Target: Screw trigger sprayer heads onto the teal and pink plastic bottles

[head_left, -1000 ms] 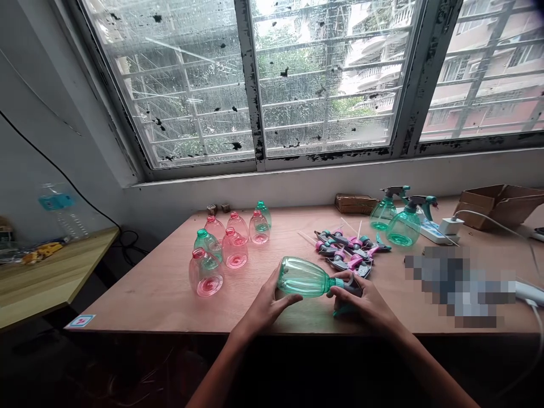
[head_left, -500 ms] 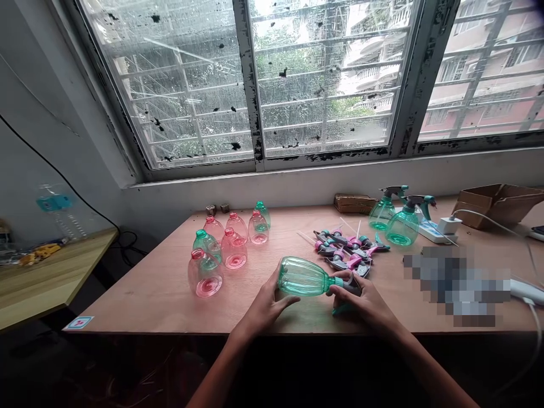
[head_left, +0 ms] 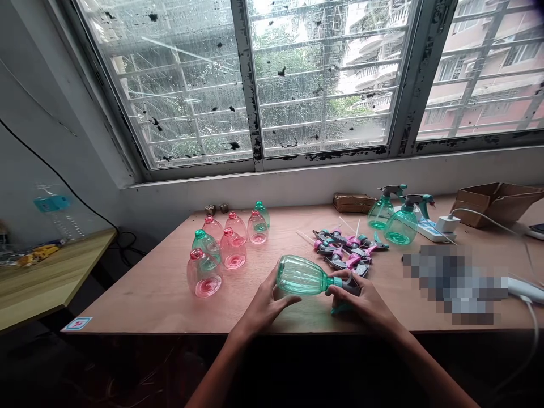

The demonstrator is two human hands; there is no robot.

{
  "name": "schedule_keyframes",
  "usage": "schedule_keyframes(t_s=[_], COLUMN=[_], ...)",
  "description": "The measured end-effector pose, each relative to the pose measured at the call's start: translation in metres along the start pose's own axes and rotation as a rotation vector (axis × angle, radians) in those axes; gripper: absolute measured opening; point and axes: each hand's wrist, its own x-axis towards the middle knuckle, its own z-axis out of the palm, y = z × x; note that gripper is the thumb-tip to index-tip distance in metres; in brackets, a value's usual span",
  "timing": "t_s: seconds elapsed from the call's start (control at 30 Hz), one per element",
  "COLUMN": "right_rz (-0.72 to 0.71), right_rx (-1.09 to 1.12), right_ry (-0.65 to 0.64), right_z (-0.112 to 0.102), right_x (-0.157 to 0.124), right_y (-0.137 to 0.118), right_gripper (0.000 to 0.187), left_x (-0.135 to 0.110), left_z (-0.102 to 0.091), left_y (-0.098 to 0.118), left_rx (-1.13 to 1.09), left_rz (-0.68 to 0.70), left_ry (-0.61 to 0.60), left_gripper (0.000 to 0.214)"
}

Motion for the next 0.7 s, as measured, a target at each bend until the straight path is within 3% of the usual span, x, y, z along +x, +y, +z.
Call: schedule_keyframes(t_s=[0.17, 0.37, 0.57, 0.7], right_rz=[0.005, 0.005, -0.005, 0.000], right_rx=[0.005, 0.022, 0.042, 0.055], right_ry=[0.000, 0.000, -0.006, -0.008], right_z=[0.000, 0.001, -0.001, -0.002], right_x=[0.001, 0.001, 0.002, 0.001], right_y=[0.001, 0.001, 0.006, 0.009], right_gripper=[0.050, 0.046, 0.047, 0.048], left_x=[0.000, 0.001, 0.001, 0.001], left_z=[0.000, -0.001, -0.002, -0.002], left_y=[0.003, -0.002, 0.010, 0.005], left_rx=[-0.008, -0.022, 0.008, 0.027], left_rz=[-0.023, 0.006, -0.001, 0.008], left_ry=[-0.011, -0.003, -0.064, -0.032], left_gripper=[0.062, 0.079, 0.053, 0.067])
